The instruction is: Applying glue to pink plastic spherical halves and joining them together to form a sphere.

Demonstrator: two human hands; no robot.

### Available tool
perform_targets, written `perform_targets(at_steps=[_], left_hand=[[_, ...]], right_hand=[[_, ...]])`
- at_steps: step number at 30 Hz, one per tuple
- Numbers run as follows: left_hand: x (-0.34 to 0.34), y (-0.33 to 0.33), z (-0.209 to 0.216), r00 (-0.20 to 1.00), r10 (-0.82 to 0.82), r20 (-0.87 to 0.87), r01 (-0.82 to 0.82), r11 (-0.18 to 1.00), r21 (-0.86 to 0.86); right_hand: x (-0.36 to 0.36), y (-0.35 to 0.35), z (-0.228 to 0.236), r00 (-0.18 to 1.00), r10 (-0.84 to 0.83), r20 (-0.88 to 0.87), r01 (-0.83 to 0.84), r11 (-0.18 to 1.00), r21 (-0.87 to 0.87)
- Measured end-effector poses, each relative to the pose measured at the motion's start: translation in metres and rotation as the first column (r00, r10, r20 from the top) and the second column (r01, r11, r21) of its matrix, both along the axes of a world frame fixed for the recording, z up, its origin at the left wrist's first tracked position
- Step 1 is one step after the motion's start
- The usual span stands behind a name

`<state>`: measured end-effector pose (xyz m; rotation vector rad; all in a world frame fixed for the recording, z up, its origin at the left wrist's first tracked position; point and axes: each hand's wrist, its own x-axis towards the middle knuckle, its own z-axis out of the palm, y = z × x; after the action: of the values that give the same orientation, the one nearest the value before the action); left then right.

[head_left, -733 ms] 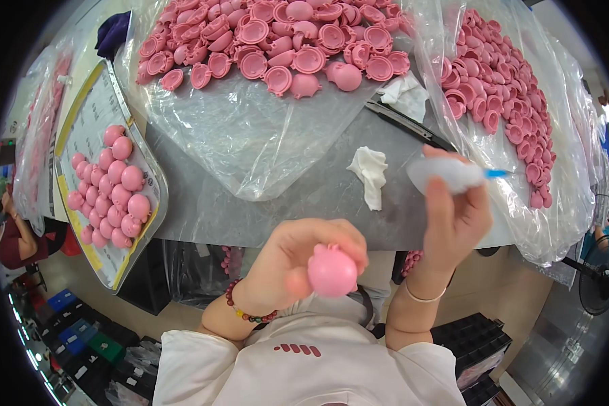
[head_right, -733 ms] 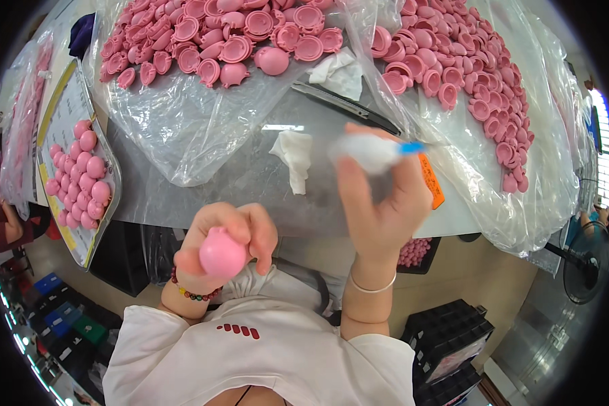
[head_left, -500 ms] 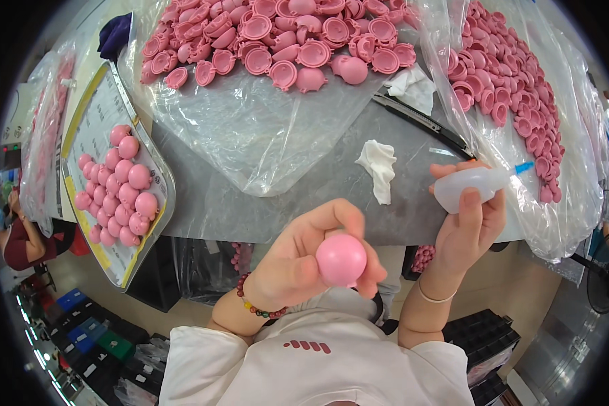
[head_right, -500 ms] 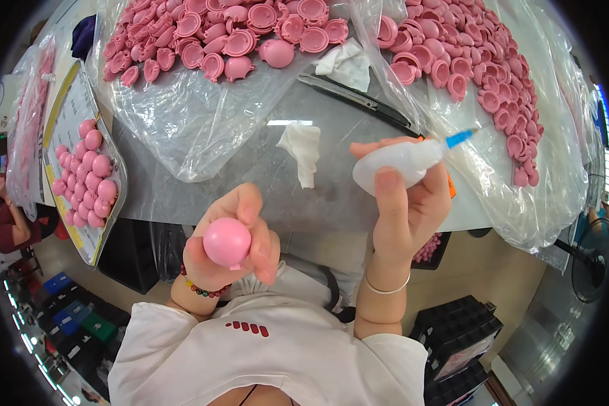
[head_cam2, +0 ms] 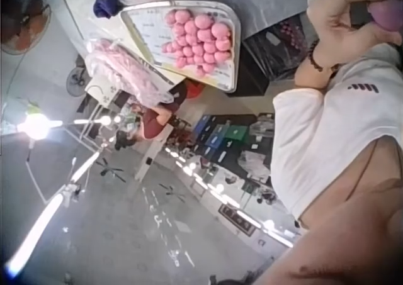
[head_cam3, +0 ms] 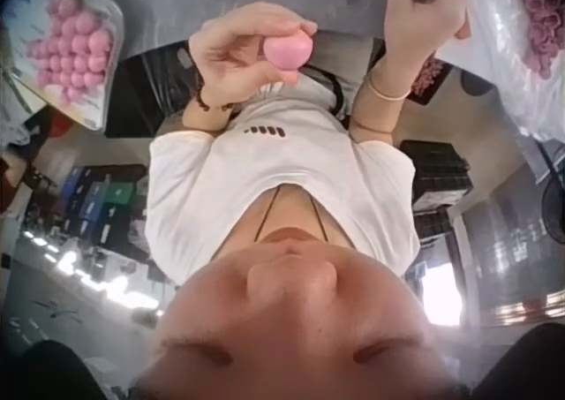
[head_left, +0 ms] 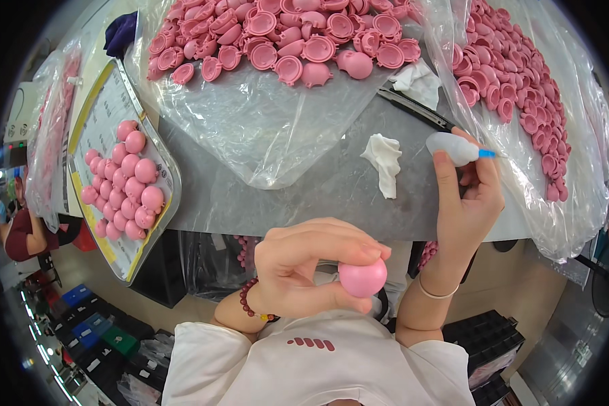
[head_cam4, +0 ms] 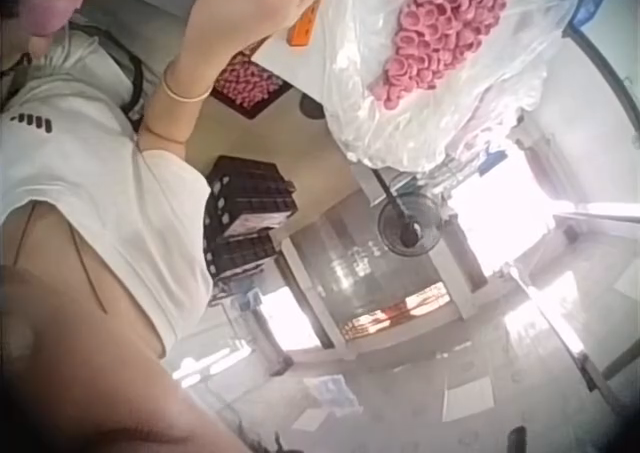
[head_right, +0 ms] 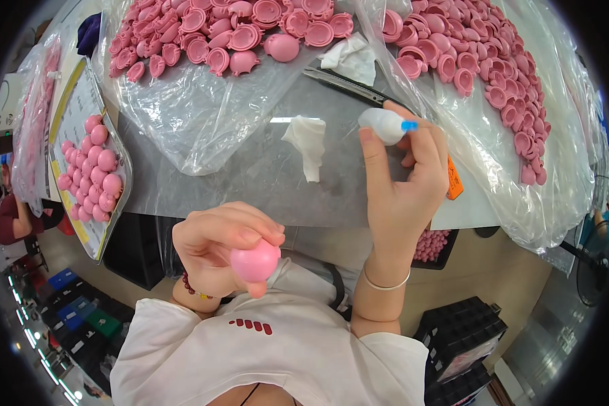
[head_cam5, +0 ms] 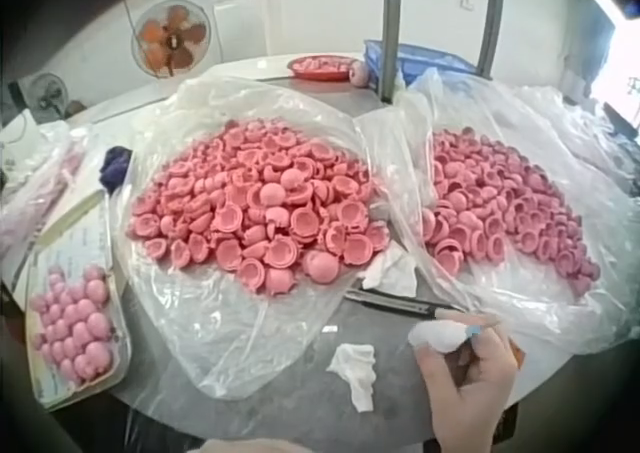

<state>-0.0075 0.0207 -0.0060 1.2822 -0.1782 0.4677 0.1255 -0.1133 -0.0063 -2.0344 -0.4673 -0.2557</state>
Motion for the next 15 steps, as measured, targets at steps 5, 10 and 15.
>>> perform_targets(at_steps=[5, 10, 15], left_hand=[[-0.001, 0.003, 0.003, 0.996, 0.092, -0.008, -0.09, 0.987, 0.133], [-0.003, 0.006, 0.002, 0.995, 0.099, -0.027, -0.093, 0.982, 0.167], [-0.007, 0.008, 0.002, 0.991, 0.129, -0.026, -0.126, 0.988, 0.092]], right_hand=[[-0.015, 0.0, 0.002, 0.876, -0.14, 0.462, -0.023, 0.944, 0.33], [-0.029, 0.023, -0.001, 0.864, 0.391, 0.316, -0.305, 0.907, -0.289], [-0.03, 0.017, 0.008, 0.893, 0.444, 0.071, -0.443, 0.896, -0.026]])
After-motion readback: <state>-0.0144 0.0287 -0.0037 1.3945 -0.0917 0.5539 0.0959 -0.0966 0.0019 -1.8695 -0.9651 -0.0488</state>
